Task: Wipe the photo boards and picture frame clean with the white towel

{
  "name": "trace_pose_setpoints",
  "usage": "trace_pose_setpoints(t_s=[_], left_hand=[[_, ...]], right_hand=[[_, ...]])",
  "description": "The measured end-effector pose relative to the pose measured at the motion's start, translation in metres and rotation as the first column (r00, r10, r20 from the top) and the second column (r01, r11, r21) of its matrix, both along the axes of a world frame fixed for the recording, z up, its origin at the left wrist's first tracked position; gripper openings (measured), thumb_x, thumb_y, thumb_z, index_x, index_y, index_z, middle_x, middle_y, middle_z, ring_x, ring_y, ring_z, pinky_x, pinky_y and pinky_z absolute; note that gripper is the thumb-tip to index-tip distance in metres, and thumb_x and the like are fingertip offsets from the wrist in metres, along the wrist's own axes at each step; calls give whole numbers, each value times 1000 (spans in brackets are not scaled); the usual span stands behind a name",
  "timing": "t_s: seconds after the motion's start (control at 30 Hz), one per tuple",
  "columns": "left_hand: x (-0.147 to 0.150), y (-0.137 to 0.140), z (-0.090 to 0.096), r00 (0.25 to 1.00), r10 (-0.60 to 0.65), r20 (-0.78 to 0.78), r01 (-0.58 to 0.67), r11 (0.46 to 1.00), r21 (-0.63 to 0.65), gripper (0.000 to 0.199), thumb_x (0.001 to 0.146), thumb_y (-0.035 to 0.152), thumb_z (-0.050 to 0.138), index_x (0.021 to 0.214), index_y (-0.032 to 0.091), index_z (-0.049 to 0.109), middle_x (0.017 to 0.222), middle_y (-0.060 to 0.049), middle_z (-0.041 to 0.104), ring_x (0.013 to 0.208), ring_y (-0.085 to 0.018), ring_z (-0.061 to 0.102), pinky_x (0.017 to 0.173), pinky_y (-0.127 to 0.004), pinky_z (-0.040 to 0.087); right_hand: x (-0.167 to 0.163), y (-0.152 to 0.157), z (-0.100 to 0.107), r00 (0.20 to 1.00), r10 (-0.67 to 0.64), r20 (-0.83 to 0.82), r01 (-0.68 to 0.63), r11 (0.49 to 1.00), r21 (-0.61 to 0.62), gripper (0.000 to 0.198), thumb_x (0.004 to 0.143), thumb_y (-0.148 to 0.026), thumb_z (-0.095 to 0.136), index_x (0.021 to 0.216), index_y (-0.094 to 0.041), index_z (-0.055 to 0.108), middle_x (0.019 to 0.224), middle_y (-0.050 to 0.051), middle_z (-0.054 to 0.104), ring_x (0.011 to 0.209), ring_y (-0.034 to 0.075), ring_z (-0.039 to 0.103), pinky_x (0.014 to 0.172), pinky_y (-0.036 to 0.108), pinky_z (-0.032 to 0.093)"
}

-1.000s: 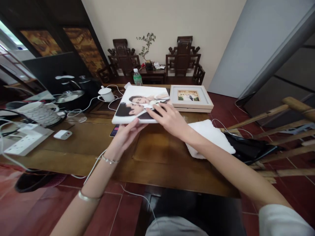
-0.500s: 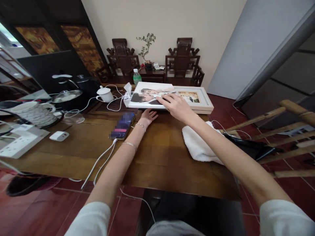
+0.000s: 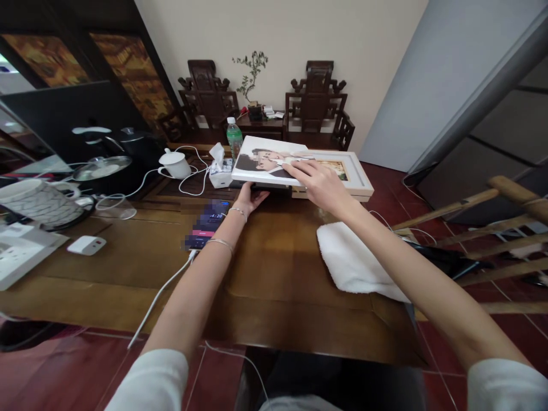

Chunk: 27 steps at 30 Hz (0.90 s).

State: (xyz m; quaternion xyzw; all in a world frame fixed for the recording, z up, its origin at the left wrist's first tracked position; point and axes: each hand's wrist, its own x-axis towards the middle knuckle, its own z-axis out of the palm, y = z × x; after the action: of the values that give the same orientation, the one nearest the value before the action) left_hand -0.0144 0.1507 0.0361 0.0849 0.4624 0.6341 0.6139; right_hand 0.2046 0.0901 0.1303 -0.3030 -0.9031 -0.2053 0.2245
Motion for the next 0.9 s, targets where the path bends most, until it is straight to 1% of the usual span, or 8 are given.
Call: trace_pose_setpoints(t_s=[0.07, 0.17, 0.33, 0.47, 0.53, 0.6, 0.77, 0.9], left_hand=[[-3, -3, 4, 999, -47, 20, 47, 998, 29, 19, 84, 16, 52, 100, 9, 59, 76, -9, 62, 72, -20, 65, 70, -35, 59], [-4, -13, 10, 998, -53, 34, 51, 997, 61, 17, 84, 9, 49, 97, 10, 60, 73, -8, 63, 73, -19, 66, 72, -33, 59], [-13, -49, 23, 994, -45, 98, 36, 995, 92, 18, 84, 2, 45, 94, 7, 59, 74, -10, 67, 73, -19, 68, 74, -34, 59], [-25, -98, 40, 993, -31, 112, 17, 992, 123, 20, 83, -1, 45, 95, 6, 60, 81, -12, 70, 78, -21, 69, 75, -35, 60], [-28, -128, 48, 993, -33, 111, 17, 989, 144, 22, 84, -1, 45, 97, 4, 61, 84, -14, 70, 79, -21, 70, 75, -35, 60], [-25, -161, 53, 996, 2, 88, -16, 987, 158, 26, 83, -3, 44, 100, 5, 62, 84, -12, 71, 77, -20, 71, 74, -34, 60], [-6, -240, 53, 988, 126, 86, -125, 992, -9, 30, 84, -3, 44, 105, 5, 63, 79, -11, 73, 70, -19, 71, 67, -29, 61], [11, -289, 43, 964, 261, 53, -252, 958, -136, 39, 82, -6, 44, 111, 11, 63, 81, -7, 74, 66, -16, 71, 63, -23, 61]], right_hand=[[-1, 0, 2, 1000, 3, -1, -3, 1000, 1, 65, 76, 6, 38, 138, -16, 41, 132, 11, 53, 117, 26, 47, 91, 44, 45], [-1, -2, 4, 1000, 4, 7, -4, 1000, 11, 63, 77, 6, 37, 137, -15, 43, 132, 11, 54, 117, 26, 47, 91, 43, 46], [0, -8, 7, 1000, 16, -7, -16, 1000, 4, 62, 79, 5, 36, 137, -15, 43, 131, 11, 55, 117, 25, 48, 90, 41, 47], [2, -10, 7, 999, 18, -27, -19, 1000, -10, 65, 78, 5, 37, 139, -16, 40, 133, 12, 53, 120, 26, 45, 91, 44, 46], [1, -10, 8, 999, 11, -30, -11, 1000, -12, 66, 78, 6, 37, 139, -16, 40, 134, 12, 52, 121, 26, 45, 92, 44, 46], [0, -10, 9, 1000, -2, -30, 2, 1000, -15, 66, 77, 6, 37, 139, -16, 40, 135, 11, 51, 122, 26, 44, 92, 43, 45], [-5, -12, 12, 1000, -18, -16, 17, 999, -29, 64, 79, 4, 36, 139, -16, 40, 135, 11, 52, 121, 26, 44, 90, 42, 45], [-6, -15, 11, 1000, -20, 2, 20, 999, -30, 62, 80, 4, 36, 139, -16, 40, 134, 11, 52, 120, 25, 45, 88, 40, 45]])
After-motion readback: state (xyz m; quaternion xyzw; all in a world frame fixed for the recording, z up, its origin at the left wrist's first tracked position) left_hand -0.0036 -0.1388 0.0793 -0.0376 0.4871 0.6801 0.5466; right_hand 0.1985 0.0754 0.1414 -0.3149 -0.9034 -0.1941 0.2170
